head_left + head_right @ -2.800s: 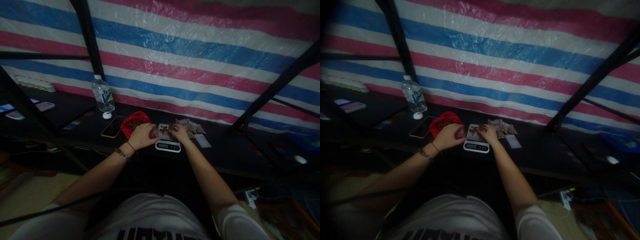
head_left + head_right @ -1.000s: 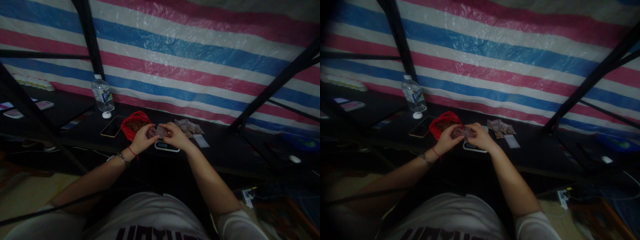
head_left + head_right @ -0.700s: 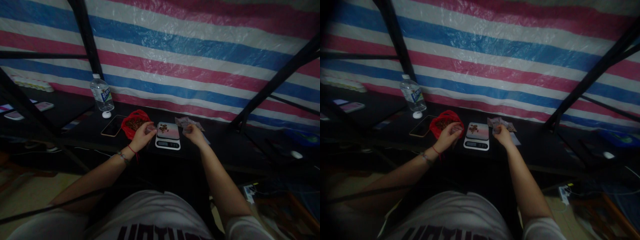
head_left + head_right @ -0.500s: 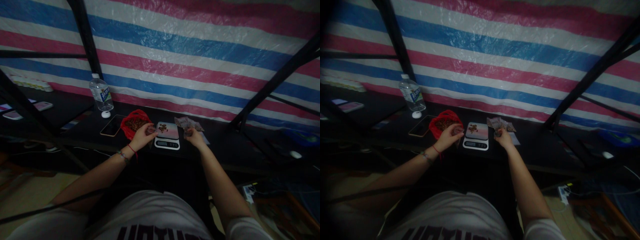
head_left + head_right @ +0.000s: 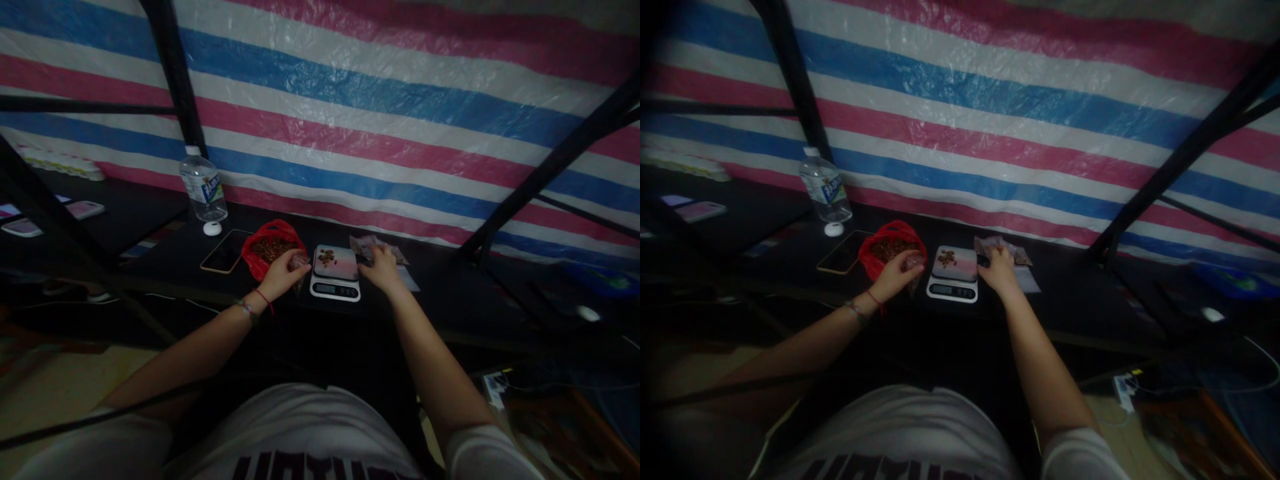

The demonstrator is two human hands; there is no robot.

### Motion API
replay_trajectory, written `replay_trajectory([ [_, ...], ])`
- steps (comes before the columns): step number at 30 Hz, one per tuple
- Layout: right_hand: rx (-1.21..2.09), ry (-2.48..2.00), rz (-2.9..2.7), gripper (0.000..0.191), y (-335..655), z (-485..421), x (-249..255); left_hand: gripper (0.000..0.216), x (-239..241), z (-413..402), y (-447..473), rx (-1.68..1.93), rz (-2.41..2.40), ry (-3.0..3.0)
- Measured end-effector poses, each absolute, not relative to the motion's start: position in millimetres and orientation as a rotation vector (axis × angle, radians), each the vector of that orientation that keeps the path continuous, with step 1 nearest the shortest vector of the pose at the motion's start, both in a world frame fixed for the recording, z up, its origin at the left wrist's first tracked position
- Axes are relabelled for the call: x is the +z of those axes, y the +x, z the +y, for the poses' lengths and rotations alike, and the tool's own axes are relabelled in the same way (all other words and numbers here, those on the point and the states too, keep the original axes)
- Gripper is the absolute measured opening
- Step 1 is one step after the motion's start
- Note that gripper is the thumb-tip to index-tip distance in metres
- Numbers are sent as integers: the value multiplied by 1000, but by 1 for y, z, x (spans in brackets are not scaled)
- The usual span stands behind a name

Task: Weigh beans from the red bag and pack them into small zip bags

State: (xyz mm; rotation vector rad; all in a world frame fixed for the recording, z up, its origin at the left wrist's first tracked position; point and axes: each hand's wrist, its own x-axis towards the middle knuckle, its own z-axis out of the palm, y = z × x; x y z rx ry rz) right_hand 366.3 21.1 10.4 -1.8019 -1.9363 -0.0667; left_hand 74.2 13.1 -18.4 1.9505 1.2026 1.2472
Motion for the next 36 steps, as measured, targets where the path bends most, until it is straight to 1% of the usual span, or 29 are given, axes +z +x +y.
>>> replay_trajectory([
  [3,-57,-1610,-2122,40,341,35,21,52,-21,11,75,1246,1181,1996],
  [5,8,-1511,-2247,35,319,49,25,54,-21,9,76,1265,1169,2019],
  [12,255,-1485,-2544,33,269,80,26,55,-20,0,79,1221,1117,2085],
  [14,223,-1410,-2604,31,266,77,25,55,-20,0,79,1225,1125,2089],
  [17,78,-1279,-2684,26,269,68,22,55,-19,0,79,1227,1132,2087],
  [22,3,-1196,-2758,27,283,61,16,55,-19,0,79,1220,1138,2081],
  [27,93,-1180,-2724,29,306,65,21,56,-20,0,80,1229,1151,2085],
  [31,274,-1235,-2718,36,322,65,32,56,-19,0,81,1216,1169,2118],
  [33,339,-1234,-2737,34,324,64,34,57,-20,0,81,1206,1177,2127],
  [36,315,-1280,-2702,27,319,66,32,60,-22,1,82,1193,1187,2133],
])
